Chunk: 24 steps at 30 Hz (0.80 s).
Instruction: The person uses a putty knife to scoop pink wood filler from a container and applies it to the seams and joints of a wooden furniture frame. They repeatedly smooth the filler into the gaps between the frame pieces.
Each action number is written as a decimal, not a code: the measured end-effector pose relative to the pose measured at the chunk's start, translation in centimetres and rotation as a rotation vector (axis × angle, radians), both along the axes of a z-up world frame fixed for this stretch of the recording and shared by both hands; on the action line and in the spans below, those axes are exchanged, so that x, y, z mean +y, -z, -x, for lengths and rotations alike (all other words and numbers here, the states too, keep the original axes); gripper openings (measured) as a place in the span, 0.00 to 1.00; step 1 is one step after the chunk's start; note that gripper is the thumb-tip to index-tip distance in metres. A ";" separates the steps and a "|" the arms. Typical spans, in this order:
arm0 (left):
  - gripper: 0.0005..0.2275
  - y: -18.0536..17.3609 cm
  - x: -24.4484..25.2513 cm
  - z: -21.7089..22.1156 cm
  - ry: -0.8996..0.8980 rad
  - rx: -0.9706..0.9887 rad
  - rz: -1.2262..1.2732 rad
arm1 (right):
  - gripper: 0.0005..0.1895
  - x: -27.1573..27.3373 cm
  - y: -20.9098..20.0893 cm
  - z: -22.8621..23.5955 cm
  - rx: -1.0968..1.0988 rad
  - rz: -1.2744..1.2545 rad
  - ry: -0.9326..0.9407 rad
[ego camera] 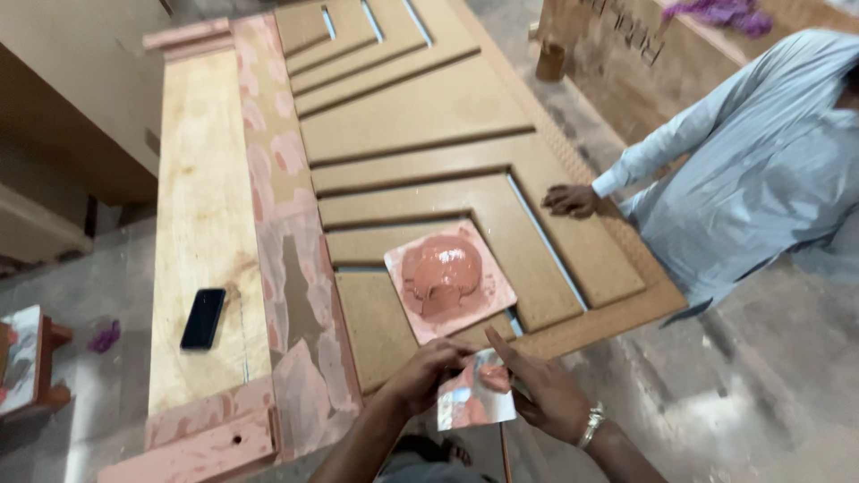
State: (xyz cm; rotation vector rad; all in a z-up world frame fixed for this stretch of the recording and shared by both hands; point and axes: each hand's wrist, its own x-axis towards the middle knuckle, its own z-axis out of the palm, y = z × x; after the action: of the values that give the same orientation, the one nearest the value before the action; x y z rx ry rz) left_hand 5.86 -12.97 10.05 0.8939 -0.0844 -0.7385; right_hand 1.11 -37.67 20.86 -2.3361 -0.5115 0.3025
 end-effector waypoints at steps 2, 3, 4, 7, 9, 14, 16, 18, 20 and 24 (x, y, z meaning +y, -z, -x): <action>0.14 2.0 -0.3 -1.2 -0.088 0.098 0.047 | 0.47 1.9 1.1 -0.3 -0.095 0.086 0.086; 0.13 2.9 0.2 -1.7 -0.136 0.151 0.065 | 0.46 2.1 1.7 -0.4 -0.155 0.098 0.020; 0.13 3.6 1.0 -2.2 -0.203 0.190 0.080 | 0.45 1.4 2.2 -1.3 -0.215 0.112 -0.048; 0.14 5.0 2.2 -3.8 -0.311 0.245 0.010 | 0.41 0.5 5.8 -2.4 -0.102 0.008 -0.048; 0.11 6.8 1.2 -4.2 -0.357 0.257 0.027 | 0.37 0.9 10.1 -3.6 0.081 -0.253 0.048; 0.08 14.3 -5.0 -4.0 -0.438 0.355 0.193 | 0.16 5.5 21.5 -8.0 0.185 -0.648 0.413; 0.11 16.7 -5.2 -4.7 -0.404 0.328 -0.014 | 0.12 6.2 23.1 -11.7 0.176 -0.540 0.577; 0.12 18.6 -4.7 -4.9 -0.426 0.334 -0.184 | 0.13 6.4 22.8 -14.9 -0.128 -0.229 0.418; 0.14 20.2 -3.0 -5.2 -0.505 0.368 -0.325 | 0.17 6.9 21.4 -17.0 -0.305 0.061 0.270; 0.13 22.9 1.5 -4.7 -0.630 0.380 -0.359 | 0.21 9.2 20.5 -18.1 -0.234 0.365 0.184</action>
State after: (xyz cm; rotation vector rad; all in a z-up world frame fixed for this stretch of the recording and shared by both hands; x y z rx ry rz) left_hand 10.54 -11.43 -12.84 1.0289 0.6588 -0.3188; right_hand 19.23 -28.45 0.32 -2.7716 -0.3711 0.0347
